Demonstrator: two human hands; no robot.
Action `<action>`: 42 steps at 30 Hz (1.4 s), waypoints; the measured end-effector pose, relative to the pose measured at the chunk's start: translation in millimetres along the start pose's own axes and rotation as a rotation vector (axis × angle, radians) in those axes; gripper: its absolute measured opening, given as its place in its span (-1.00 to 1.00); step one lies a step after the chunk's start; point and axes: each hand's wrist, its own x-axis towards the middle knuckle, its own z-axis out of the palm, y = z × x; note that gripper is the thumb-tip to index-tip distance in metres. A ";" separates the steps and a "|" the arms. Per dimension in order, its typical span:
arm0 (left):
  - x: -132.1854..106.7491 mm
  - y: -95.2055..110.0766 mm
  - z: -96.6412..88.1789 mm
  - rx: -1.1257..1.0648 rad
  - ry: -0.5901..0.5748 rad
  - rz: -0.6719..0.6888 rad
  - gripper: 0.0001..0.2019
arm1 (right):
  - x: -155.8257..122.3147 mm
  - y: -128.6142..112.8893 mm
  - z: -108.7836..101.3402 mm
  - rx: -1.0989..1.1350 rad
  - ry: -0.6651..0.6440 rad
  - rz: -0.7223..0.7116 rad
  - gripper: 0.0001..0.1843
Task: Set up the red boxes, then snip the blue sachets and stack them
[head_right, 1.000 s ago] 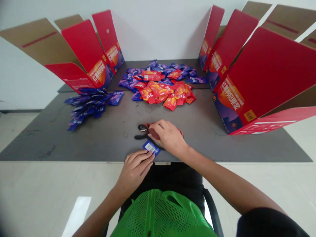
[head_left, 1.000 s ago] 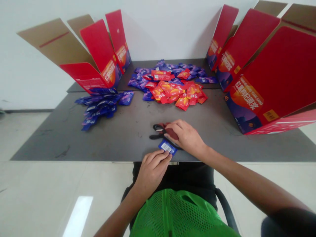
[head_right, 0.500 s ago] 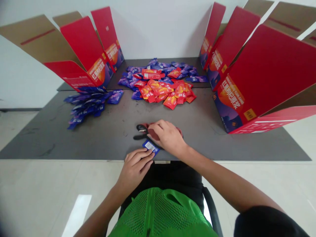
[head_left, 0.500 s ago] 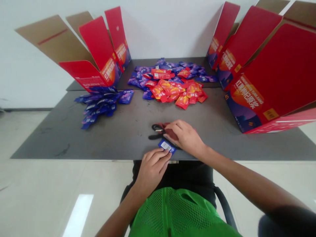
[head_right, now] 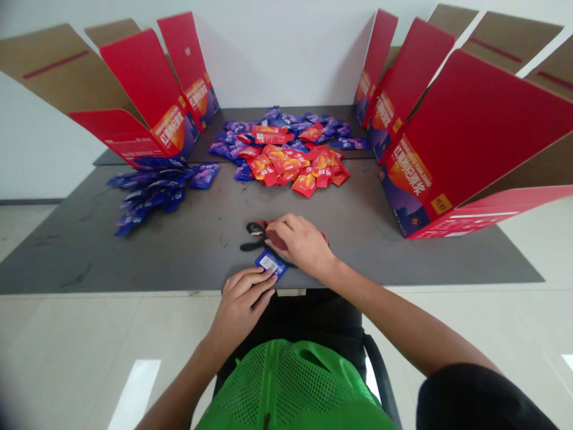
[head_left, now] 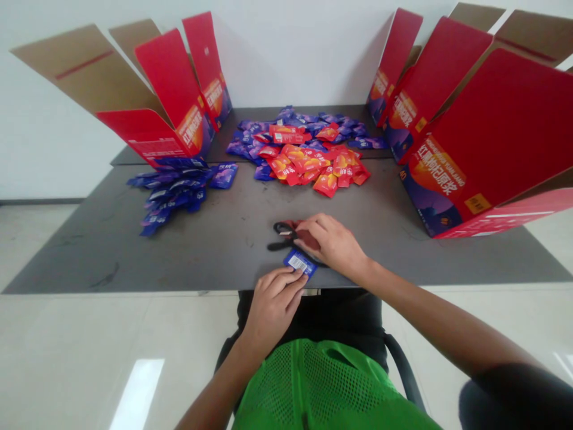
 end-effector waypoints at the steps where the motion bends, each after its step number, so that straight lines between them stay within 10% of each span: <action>1: -0.1 -0.3 0.2 -0.004 0.002 0.003 -0.70 | 3.5 15.5 -4.1 -0.043 0.017 0.040 -0.75; 5: -0.2 -0.4 1.2 -0.013 0.018 -0.008 -0.72 | 14.9 40.9 -31.4 -0.109 0.084 0.086 -0.73; 13: -0.4 2.1 1.0 -0.002 0.014 -0.044 -0.80 | 0.0 -43.7 -2.9 0.112 -0.007 -0.044 -0.79; 22: -1.4 0.7 3.4 -0.028 0.028 -0.030 -0.70 | 16.8 43.7 -22.0 -0.166 0.053 0.104 -0.72; 26: -1.5 2.1 3.2 -0.013 0.021 -0.029 -0.70 | 17.5 -5.6 -22.5 0.012 0.186 0.070 -0.71; 31: -4.0 2.9 2.6 0.059 -0.009 -0.061 -0.87 | 0.9 -59.5 1.3 0.123 0.005 -0.067 -0.78; 38: -3.6 1.7 4.6 -0.022 0.035 -0.032 -0.70 | 6.9 30.7 -6.6 -0.181 0.044 0.102 -0.72; 42: -3.4 1.5 5.4 -0.029 0.045 -0.029 -0.70 | 12.8 31.8 -24.7 -0.204 0.115 0.121 -0.70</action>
